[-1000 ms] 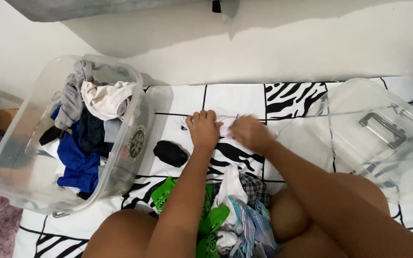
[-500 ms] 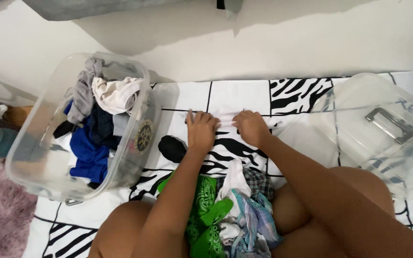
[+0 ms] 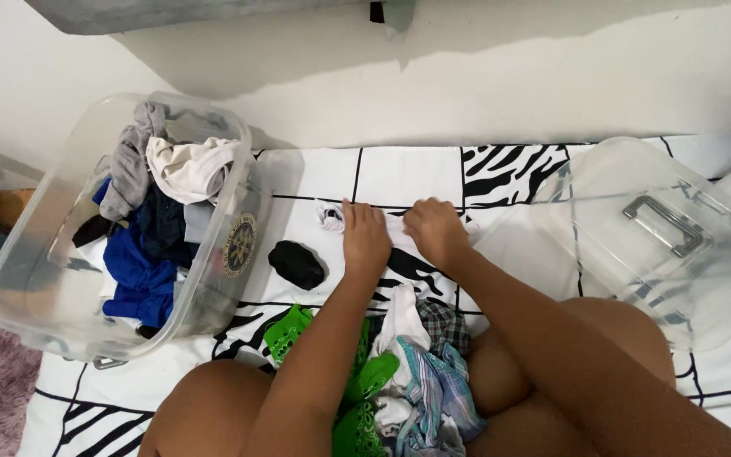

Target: Folding several pairs of underwear and stacking them on a bed.

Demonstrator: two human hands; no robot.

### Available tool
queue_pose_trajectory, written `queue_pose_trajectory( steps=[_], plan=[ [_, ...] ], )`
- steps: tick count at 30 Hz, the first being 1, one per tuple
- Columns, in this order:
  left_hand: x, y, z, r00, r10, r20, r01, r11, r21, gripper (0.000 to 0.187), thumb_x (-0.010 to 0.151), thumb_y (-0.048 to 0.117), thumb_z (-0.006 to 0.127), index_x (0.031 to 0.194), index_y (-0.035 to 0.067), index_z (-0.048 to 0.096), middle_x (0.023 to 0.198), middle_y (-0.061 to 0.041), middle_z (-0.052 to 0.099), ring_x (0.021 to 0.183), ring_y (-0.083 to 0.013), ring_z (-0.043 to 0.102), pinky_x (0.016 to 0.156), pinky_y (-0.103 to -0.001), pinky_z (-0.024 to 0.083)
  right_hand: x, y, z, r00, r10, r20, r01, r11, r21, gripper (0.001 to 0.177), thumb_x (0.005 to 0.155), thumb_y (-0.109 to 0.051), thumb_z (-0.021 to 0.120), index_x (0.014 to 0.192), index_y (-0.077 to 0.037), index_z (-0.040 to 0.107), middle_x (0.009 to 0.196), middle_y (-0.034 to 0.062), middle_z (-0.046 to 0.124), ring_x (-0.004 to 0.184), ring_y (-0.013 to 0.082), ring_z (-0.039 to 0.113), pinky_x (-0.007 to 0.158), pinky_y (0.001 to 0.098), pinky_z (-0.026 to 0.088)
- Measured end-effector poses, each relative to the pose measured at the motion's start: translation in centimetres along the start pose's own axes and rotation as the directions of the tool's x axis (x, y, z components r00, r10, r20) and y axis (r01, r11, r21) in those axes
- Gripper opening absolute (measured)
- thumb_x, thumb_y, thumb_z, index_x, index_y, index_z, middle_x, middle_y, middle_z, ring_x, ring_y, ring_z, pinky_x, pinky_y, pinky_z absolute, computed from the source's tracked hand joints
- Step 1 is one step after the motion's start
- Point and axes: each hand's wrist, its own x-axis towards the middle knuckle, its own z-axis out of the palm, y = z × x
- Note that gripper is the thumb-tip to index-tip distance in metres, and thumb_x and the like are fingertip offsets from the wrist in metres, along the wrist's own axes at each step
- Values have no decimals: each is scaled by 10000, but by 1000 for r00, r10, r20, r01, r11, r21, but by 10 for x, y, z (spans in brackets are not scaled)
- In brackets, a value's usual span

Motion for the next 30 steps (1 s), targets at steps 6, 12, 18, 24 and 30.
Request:
queue_pose_trajectory(
  steps=[6, 12, 18, 24, 30],
  plan=[
    [-6, -4, 7, 984, -129, -126, 97, 967, -236, 198, 982, 236, 543, 1066, 68, 605, 1094, -133, 600, 1139, -327, 523, 1200, -574, 197, -23, 9, -16, 983, -184, -21, 186, 977, 101, 316, 758, -270, 829, 1017, -99, 769, 967, 83, 715, 900, 275, 675, 780, 425, 536],
    [-10, -13, -5, 970, -193, -147, 129, 922, -365, 278, 936, 322, 610, 1072, 83, 653, 1091, -134, 625, 1128, -342, 523, 1155, -588, 208, -32, 35, -20, 961, 184, 205, -205, 975, 85, 278, 897, -309, 782, 1166, -238, 791, 942, 101, 754, 799, 273, 700, 737, 425, 561],
    [-3, -28, -28, 984, -132, 121, 172, 888, -427, 303, 965, 379, 628, 1060, 94, 668, 1090, -109, 667, 1134, -313, 554, 1146, -538, 250, -31, 15, -4, 998, 66, 24, -66, 998, -9, 276, 871, -140, 757, 1147, -133, 774, 1017, 131, 761, 878, 268, 706, 802, 414, 565],
    [-11, -24, -10, 971, -101, -215, 6, 915, -403, 220, 910, 304, 695, 1027, 119, 685, 1060, -63, 668, 1109, -268, 582, 1168, -558, 247, -34, 4, 8, 963, -213, -163, 208, 977, -51, 373, 740, 47, 700, 1100, -26, 763, 1087, 130, 733, 961, 274, 675, 850, 412, 544],
    [-37, -40, -32, 975, 45, -216, -165, 798, -579, 239, 820, 316, 775, 1024, 196, 745, 1125, -9, 670, 1199, -254, 548, 1168, -589, 220, -29, -15, -15, 990, -124, -72, 126, 991, 37, 401, 709, -155, 783, 1071, 16, 747, 1027, 133, 680, 973, 307, 612, 832, 441, 489]
  ],
)
